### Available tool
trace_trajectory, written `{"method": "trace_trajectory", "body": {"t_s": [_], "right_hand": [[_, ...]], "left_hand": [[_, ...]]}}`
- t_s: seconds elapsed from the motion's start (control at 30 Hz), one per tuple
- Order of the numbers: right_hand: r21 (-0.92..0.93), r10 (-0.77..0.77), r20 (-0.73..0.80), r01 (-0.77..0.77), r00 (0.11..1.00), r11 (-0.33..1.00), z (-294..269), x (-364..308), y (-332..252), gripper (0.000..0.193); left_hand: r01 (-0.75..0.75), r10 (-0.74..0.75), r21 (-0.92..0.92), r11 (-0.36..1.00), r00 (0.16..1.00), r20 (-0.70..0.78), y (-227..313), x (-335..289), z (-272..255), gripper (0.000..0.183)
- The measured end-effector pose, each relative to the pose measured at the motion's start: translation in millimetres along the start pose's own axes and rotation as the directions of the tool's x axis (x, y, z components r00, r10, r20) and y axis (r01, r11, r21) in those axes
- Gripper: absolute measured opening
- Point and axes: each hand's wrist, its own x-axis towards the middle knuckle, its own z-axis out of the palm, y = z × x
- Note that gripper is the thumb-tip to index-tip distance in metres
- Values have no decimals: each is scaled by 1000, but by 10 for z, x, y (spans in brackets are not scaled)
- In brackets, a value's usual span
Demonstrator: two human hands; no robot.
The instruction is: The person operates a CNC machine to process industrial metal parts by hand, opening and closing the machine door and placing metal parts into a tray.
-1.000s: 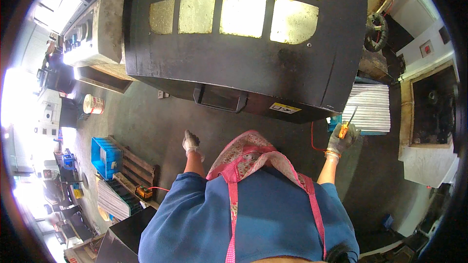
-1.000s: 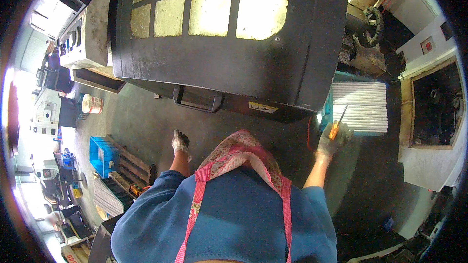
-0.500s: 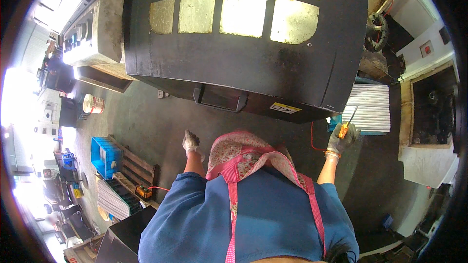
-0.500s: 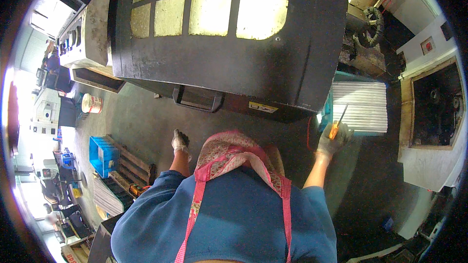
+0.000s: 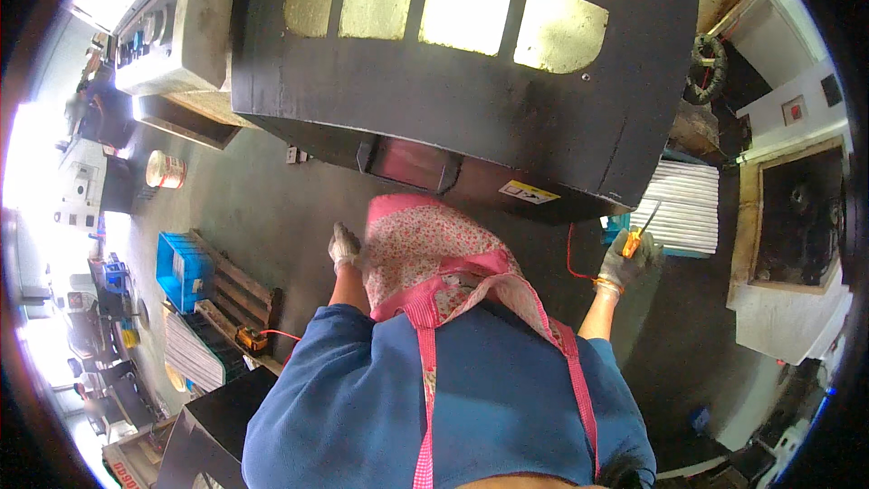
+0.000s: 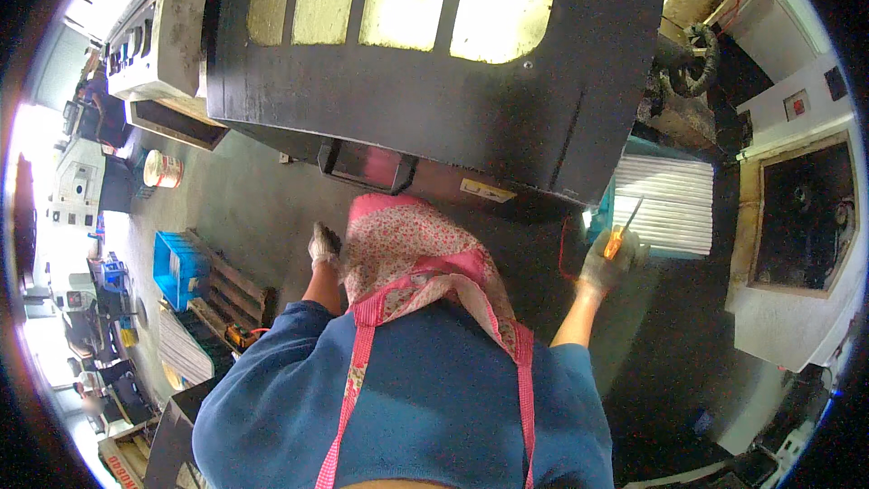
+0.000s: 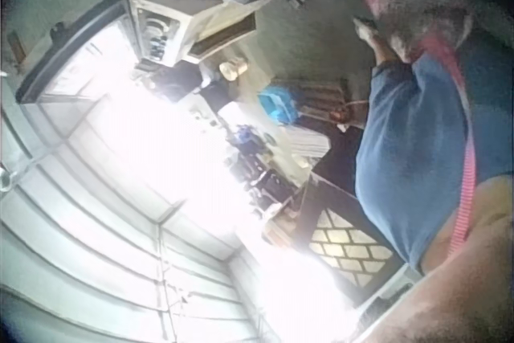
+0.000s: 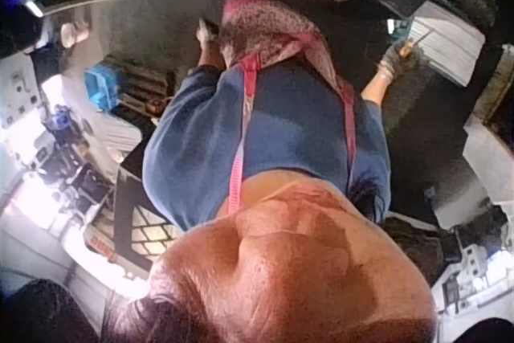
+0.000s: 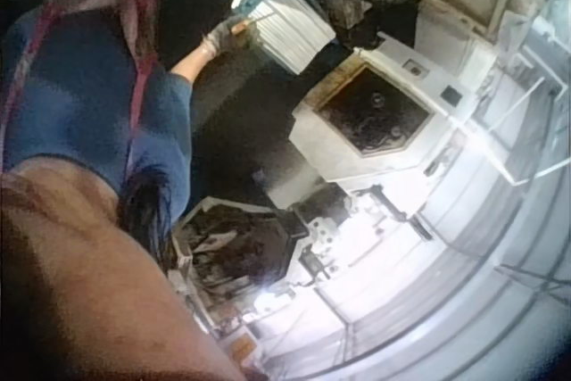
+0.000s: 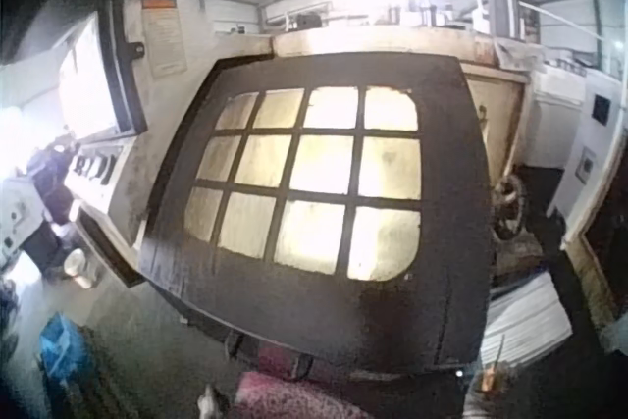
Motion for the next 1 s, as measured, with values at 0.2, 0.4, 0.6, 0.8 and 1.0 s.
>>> {"method": "trace_trajectory", "body": {"t_s": [0.2, 0.4, 0.6, 0.8, 1.0], "right_hand": [[98, 99, 110, -110, 989, 989, -39, 5, -58, 25], [106, 0, -14, 2, 1000, 994, -68, 90, -99, 25], [101, -17, -77, 25, 997, 995, -39, 112, -118, 30], [65, 52, 66, -57, 996, 996, -34, 52, -42, 27], [111, 33, 47, -38, 998, 993, 9, 31, -22, 24]], "left_hand": [[26, -28, -27, 999, 997, -75, -16, 47, -28, 33], [59, -73, -157, 986, 994, -84, -78, 108, -17, 27], [16, -10, -190, 982, 999, 34, -255, 490, -211, 29], [121, -122, -384, 915, 992, 24, -254, 499, -155, 33], [2, -10, -158, 987, 999, -53, -87, 112, -15, 34]]}}
